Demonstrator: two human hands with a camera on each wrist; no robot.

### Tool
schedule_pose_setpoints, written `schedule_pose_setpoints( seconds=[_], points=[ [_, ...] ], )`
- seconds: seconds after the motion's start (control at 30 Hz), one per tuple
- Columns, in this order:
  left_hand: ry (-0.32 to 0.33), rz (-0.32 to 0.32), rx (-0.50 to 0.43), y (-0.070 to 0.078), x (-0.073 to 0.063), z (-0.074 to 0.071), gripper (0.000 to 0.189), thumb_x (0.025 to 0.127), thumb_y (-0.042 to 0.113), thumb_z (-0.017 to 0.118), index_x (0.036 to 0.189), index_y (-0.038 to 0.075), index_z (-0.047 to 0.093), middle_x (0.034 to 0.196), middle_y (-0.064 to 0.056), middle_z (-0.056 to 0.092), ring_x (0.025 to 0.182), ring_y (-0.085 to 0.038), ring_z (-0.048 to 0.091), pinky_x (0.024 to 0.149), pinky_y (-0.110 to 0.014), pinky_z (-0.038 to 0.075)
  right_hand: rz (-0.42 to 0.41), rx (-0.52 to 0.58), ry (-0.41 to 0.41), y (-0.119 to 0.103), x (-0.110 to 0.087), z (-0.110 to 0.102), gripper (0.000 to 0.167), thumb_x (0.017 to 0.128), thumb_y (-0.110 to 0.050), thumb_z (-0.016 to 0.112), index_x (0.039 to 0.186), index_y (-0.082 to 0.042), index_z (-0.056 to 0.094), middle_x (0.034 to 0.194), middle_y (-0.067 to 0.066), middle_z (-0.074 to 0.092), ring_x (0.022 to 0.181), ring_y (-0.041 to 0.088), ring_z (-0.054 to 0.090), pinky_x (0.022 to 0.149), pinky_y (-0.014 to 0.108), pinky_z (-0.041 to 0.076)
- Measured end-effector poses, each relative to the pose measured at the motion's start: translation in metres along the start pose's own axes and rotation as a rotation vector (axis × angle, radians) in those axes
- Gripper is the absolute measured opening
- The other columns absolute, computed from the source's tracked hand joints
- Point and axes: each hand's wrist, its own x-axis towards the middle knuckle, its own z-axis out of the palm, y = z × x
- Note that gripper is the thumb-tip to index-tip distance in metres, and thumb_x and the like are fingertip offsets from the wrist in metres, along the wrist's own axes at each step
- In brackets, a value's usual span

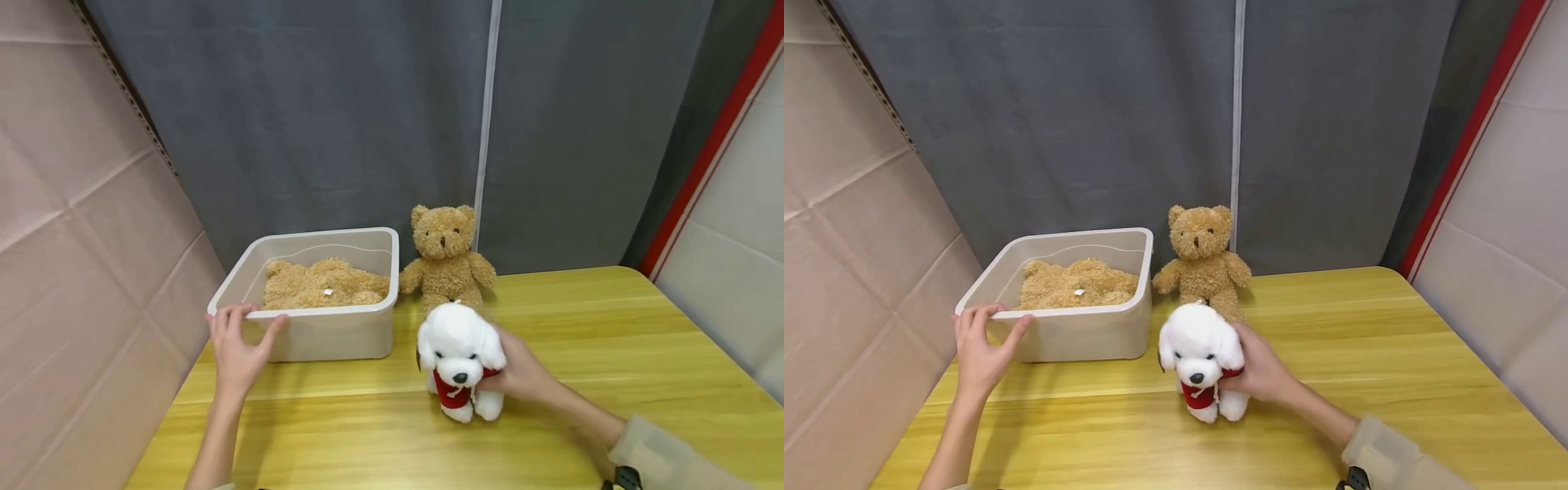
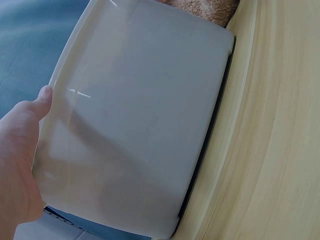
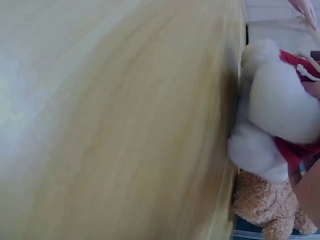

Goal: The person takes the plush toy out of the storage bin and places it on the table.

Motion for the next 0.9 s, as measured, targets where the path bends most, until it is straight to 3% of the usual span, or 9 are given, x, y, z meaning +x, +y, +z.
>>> schedule_pose_setpoints(
  seconds=[0.13,0.23,0.4,0.5,0.7,0.9],
  points=[
    [0.005,0.002,-0.002,0.000,-0.001,0.000,0.047,0.073,0.013,0.088,0.104,-0.008,0.060,0.107,-0.025,0.052,0.114,-0.045,0.049,0.122,-0.058,-0.004,-0.034,0.040,-0.034,0.001,-0.002,0.000,0.094,0.056,-0.008,0.093,0.139,-0.001,0.050,0.124,0.007,0.064,0.111,0.016,0.061,0.098,0.033,0.052],
    [0.009,0.005,-0.001,0.000,-0.001,0.000,0.047,0.073,0.012,0.088,0.104,-0.008,0.060,0.107,-0.025,0.052,0.114,-0.045,0.048,0.122,-0.058,-0.004,-0.042,0.085,-0.091,0.001,-0.004,-0.003,0.090,0.059,-0.012,0.094,0.139,-0.005,0.053,0.130,0.003,0.058,0.116,0.014,0.058,0.103,0.031,0.047],
    [0.006,0.003,0.002,0.001,0.000,0.000,0.047,0.073,0.013,0.088,0.105,-0.008,0.060,0.108,-0.025,0.052,0.116,-0.045,0.048,0.122,-0.058,-0.004,-0.043,0.130,-0.186,0.001,-0.005,-0.010,0.082,0.066,-0.016,0.093,0.139,-0.012,0.057,0.140,0.003,0.049,0.128,0.014,0.048,0.110,0.043,0.039],
    [0.007,-0.003,0.003,0.001,0.000,0.000,0.048,0.073,0.013,0.088,0.106,-0.009,0.061,0.108,-0.025,0.052,0.117,-0.045,0.048,0.122,-0.057,-0.004,-0.056,0.123,-0.221,0.002,-0.004,-0.015,0.089,0.065,-0.016,0.093,0.144,-0.012,0.053,0.142,0.004,0.049,0.130,0.013,0.047,0.110,0.049,0.040],
    [0.003,-0.013,0.007,0.000,0.000,-0.001,0.046,0.074,0.014,0.088,0.105,-0.007,0.061,0.108,-0.023,0.052,0.117,-0.044,0.048,0.122,-0.057,-0.005,-0.090,0.120,-0.276,0.008,-0.001,-0.025,0.093,0.066,-0.020,0.092,0.147,-0.007,0.047,0.139,0.009,0.054,0.127,0.014,0.051,0.109,0.041,0.044],
    [0.005,-0.005,0.009,0.000,0.000,0.000,0.045,0.074,0.014,0.088,0.104,-0.006,0.061,0.107,-0.022,0.052,0.114,-0.043,0.049,0.122,-0.058,-0.004,-0.065,0.126,-0.306,0.010,0.000,-0.032,0.096,0.065,-0.027,0.093,0.145,-0.001,0.047,0.141,0.014,0.054,0.130,0.016,0.050,0.106,0.053,0.046]
  ],
)
